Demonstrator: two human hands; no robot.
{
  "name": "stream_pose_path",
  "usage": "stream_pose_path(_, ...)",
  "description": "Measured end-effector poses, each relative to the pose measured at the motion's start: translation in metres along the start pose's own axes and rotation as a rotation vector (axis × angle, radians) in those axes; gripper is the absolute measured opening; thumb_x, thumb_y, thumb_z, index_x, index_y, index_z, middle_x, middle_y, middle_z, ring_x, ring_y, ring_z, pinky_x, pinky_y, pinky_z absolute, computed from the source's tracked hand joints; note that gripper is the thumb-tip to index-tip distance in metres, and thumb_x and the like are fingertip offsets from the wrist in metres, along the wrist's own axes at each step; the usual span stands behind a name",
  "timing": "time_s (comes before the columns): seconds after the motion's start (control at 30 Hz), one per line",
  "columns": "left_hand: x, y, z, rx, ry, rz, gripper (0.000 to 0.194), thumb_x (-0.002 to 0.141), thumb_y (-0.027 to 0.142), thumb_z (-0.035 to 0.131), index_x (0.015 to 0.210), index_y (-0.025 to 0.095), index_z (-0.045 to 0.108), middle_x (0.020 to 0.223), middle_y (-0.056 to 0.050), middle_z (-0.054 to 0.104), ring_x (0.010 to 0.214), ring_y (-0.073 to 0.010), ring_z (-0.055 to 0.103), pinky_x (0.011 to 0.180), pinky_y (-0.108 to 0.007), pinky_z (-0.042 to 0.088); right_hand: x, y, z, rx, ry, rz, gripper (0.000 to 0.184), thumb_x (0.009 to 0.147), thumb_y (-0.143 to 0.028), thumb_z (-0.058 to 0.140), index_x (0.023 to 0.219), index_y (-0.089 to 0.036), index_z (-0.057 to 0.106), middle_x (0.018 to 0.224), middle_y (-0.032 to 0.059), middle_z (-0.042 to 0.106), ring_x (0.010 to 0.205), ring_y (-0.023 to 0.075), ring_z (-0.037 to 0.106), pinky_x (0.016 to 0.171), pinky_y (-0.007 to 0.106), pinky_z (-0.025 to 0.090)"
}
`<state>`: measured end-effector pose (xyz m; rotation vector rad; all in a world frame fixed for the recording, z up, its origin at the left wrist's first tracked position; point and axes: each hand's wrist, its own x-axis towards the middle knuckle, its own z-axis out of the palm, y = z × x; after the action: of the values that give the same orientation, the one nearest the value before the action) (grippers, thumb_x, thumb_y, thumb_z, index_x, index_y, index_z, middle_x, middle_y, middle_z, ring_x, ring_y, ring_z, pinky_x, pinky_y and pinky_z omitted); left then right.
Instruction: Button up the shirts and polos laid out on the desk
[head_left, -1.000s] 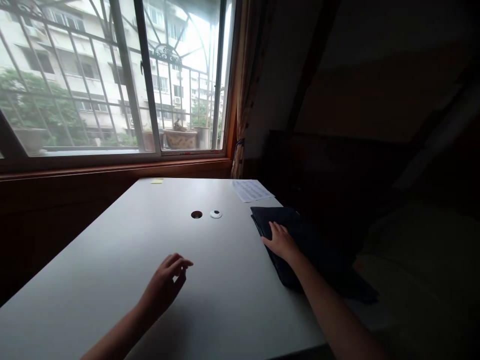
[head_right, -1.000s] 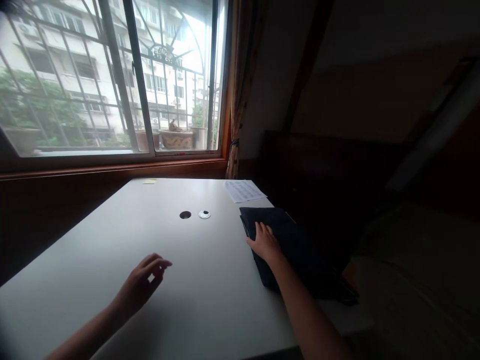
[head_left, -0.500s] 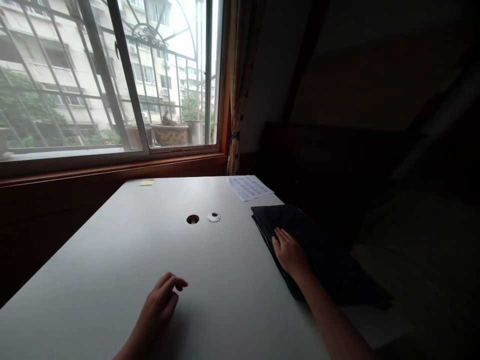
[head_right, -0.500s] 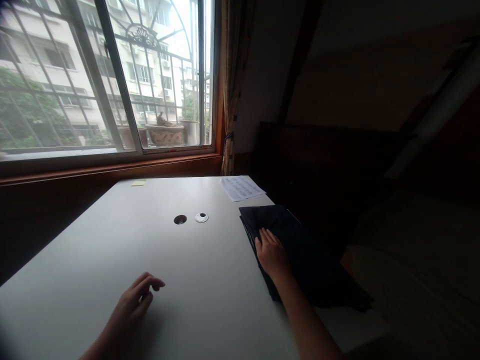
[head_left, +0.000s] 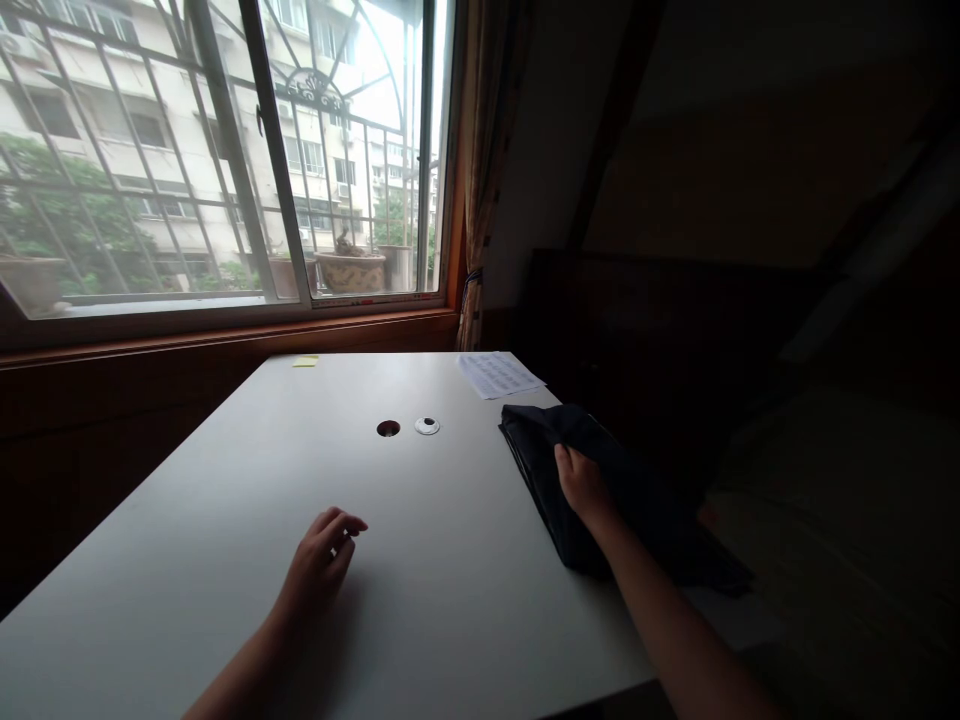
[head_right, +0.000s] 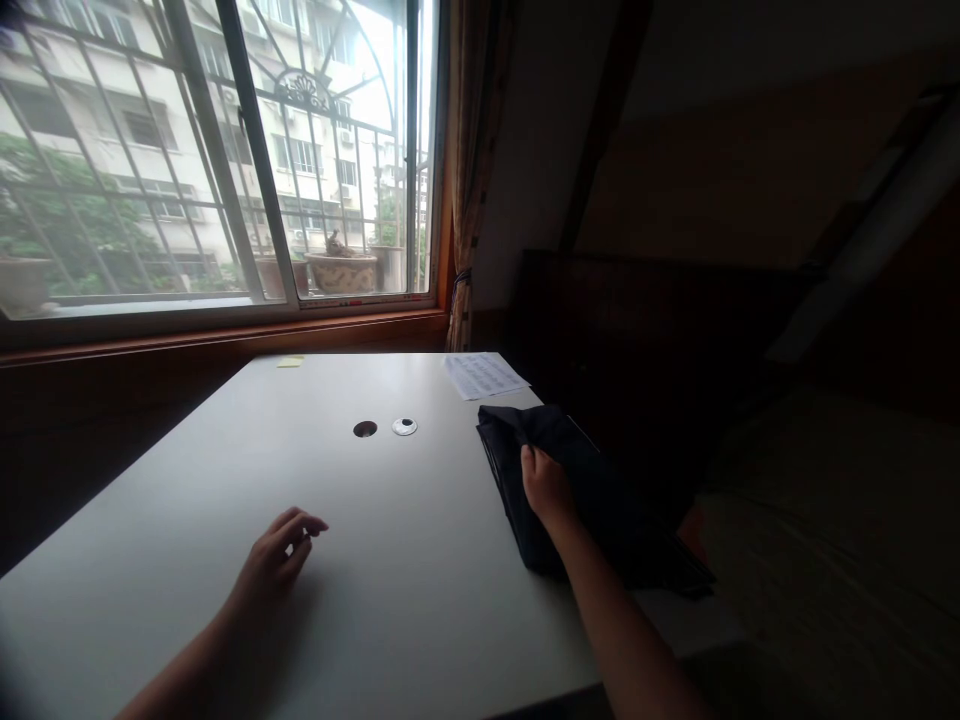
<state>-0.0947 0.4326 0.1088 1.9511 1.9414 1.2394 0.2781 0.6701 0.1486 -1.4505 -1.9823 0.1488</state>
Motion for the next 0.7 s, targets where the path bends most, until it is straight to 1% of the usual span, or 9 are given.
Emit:
stream_pose_path(0.1, 0.0, 0.0, 0.001, 0.007, 0.001, 0.04, 0.027, 0.084, 0.014, 0.041, 0.091, 0.018, 0.066, 0.089, -0.007, 0.062, 0.085, -0.0202, 0.059, 0.076, -0.033, 0.05, 0.008, -0.013, -0.021, 0.016, -0.003, -0.03, 0.049, 0.099, -0.038, 0.027, 0.093, -0.015, 0.069, 0.097, 0.0159, 0.073, 0.094, 0.0269, 0.068, 0.085, 0.035, 0.049)
stream_pose_path(0.2, 0.0, 0.0, 0.002, 0.014, -0.01, 0.058, 0.026, 0.085, 0.014, 0.042, 0.093, 0.019, 0.066, 0.089, -0.007, 0.062, 0.085, -0.0205, 0.059, 0.078, -0.034, 0.051, 0.014, -0.038, -0.04, 0.08, -0.027, -0.134, 0.044, 0.099, -0.039, 0.03, 0.089, -0.018, 0.067, 0.093, 0.0121, 0.073, 0.09, 0.0254, 0.068, 0.083, 0.033, 0.049)
stream_pose_path(0.3, 0.0, -0.001, 0.002, -0.011, -0.014, 0.055, 0.025, 0.088, 0.018, 0.043, 0.097, 0.019, 0.066, 0.095, -0.008, 0.061, 0.086, -0.0201, 0.061, 0.077, -0.034, 0.054, 0.019, -0.075, -0.055, 0.215, -0.054, -0.265, 0.04, 0.098, -0.039, 0.034, 0.093, -0.017, 0.068, 0.096, 0.0118, 0.072, 0.094, 0.0249, 0.067, 0.087, 0.033, 0.048)
stream_pose_path(0.37, 0.001, -0.001, 0.002, -0.057, -0.015, 0.037, 0.025, 0.091, 0.022, 0.044, 0.102, 0.019, 0.066, 0.102, -0.01, 0.061, 0.089, -0.0202, 0.062, 0.078, -0.035, 0.056, 0.02, -0.105, -0.065, 0.333, -0.09, -0.322, 0.039, 0.098, -0.04, 0.038, 0.098, -0.016, 0.068, 0.103, 0.0117, 0.072, 0.102, 0.0251, 0.065, 0.094, 0.035, 0.045)
stream_pose_path(0.43, 0.004, 0.002, 0.004, -0.113, -0.025, 0.008, 0.026, 0.093, 0.028, 0.046, 0.111, 0.021, 0.064, 0.112, -0.01, 0.059, 0.096, -0.0214, 0.063, 0.083, -0.037, 0.057, 0.02, -0.135, -0.073, 0.454, -0.172, -0.363, 0.039, 0.097, -0.042, 0.04, 0.098, -0.015, 0.069, 0.101, 0.0102, 0.071, 0.103, 0.0249, 0.063, 0.098, 0.036, 0.043)
stream_pose_path(0.5, 0.01, 0.01, 0.006, -0.183, -0.049, -0.025, 0.032, 0.093, 0.034, 0.05, 0.122, 0.025, 0.059, 0.123, -0.011, 0.056, 0.108, -0.0237, 0.06, 0.09, -0.041, 0.056, 0.019, -0.164, -0.08, 0.596, -0.268, -0.335, 0.041, 0.096, -0.046, 0.042, 0.095, -0.015, 0.07, 0.094, 0.0082, 0.072, 0.1, 0.0246, 0.063, 0.096, 0.037, 0.043)
stream_pose_path(0.6, 0.02, 0.031, 0.009, -0.36, -0.111, -0.099, 0.049, 0.092, 0.041, 0.054, 0.138, 0.027, 0.047, 0.136, -0.011, 0.05, 0.124, -0.0272, 0.053, 0.097, -0.044, 0.053, 0.019, -0.204, -0.087, 0.836, -0.393, -0.192, 0.042, 0.091, -0.053, 0.052, 0.092, -0.016, 0.071, 0.089, 0.0046, 0.071, 0.09, 0.0226, 0.064, 0.087, 0.035, 0.046)
stream_pose_path(0.67, 0.025, 0.047, 0.01, -0.495, -0.153, -0.146, 0.055, 0.09, 0.042, 0.056, 0.141, 0.024, 0.044, 0.136, -0.013, 0.052, 0.124, -0.0292, 0.053, 0.095, -0.044, 0.054, 0.02, -0.228, -0.093, 0.997, -0.427, -0.115, 0.041, 0.085, -0.055, 0.059, 0.088, -0.016, 0.071, 0.083, 0.0026, 0.07, 0.084, 0.0203, 0.064, 0.08, 0.032, 0.048)
stream_pose_path(0.7, 0.026, 0.055, 0.009, -0.542, -0.163, -0.162, 0.055, 0.089, 0.043, 0.057, 0.139, 0.022, 0.048, 0.131, -0.014, 0.057, 0.12, -0.03, 0.056, 0.092, -0.043, 0.055, 0.021, -0.24, -0.096, 1.083, -0.435, -0.087, 0.04, 0.082, -0.054, 0.063, 0.086, -0.016, 0.071, 0.082, 0.0017, 0.07, 0.082, 0.019, 0.064, 0.078, 0.031, 0.048)
